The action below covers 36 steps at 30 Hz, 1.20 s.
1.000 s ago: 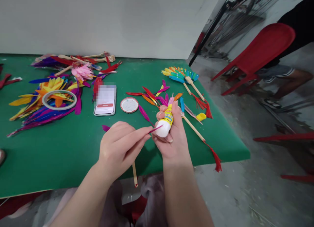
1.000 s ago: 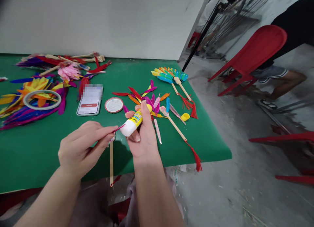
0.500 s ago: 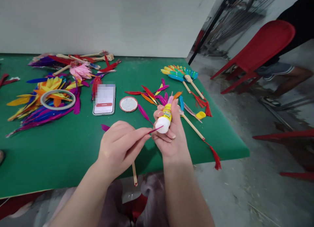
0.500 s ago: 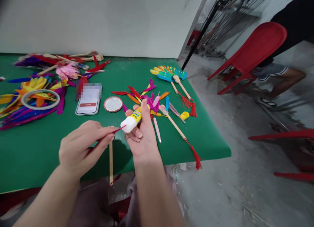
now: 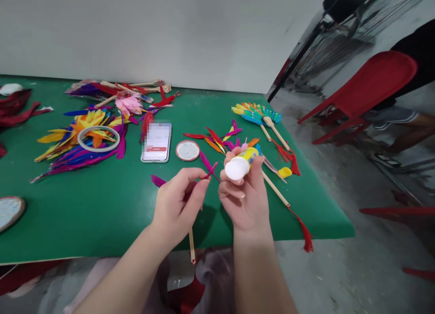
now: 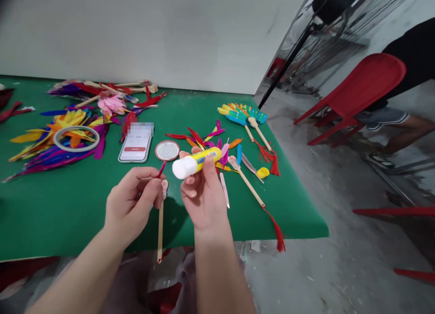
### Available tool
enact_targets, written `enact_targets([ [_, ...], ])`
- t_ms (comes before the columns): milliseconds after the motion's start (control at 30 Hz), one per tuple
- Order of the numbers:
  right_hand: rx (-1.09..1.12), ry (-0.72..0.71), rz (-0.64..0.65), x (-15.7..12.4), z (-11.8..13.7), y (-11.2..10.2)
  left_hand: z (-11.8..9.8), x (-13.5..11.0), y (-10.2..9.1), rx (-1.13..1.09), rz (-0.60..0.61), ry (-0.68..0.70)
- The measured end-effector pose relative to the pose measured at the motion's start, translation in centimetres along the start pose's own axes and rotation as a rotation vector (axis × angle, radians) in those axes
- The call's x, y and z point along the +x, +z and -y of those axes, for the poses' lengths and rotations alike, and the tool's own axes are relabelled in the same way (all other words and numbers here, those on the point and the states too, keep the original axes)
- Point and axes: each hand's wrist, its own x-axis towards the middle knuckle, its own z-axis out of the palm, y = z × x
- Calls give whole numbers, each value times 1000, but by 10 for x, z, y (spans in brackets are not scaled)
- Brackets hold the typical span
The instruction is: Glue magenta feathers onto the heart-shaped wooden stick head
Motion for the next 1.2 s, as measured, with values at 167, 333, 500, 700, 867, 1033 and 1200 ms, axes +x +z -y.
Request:
enact_targets([
  [167,-16,34,-105,4,-7,3,-5,2,-1,160,-37,114],
  [333,-29,62,-193,4,-8,5,-8,5,-2,296,-36,255],
  [500,22,69,-209,5,-9,5,-6,7,-3,409,-114,335],
  [700,57,79,-235,6,-9,5,-5,8,-4,456,-190,325],
  [867,16,63,-216,6,-10,4,-5,9,-5,440,-109,404],
  [1033,24,88,-176,5,-9,3,-3,10,-9,470,-145,344],
  [1200,19,96,-140,6,-9,0,-3,11,-12,489,-118,385],
])
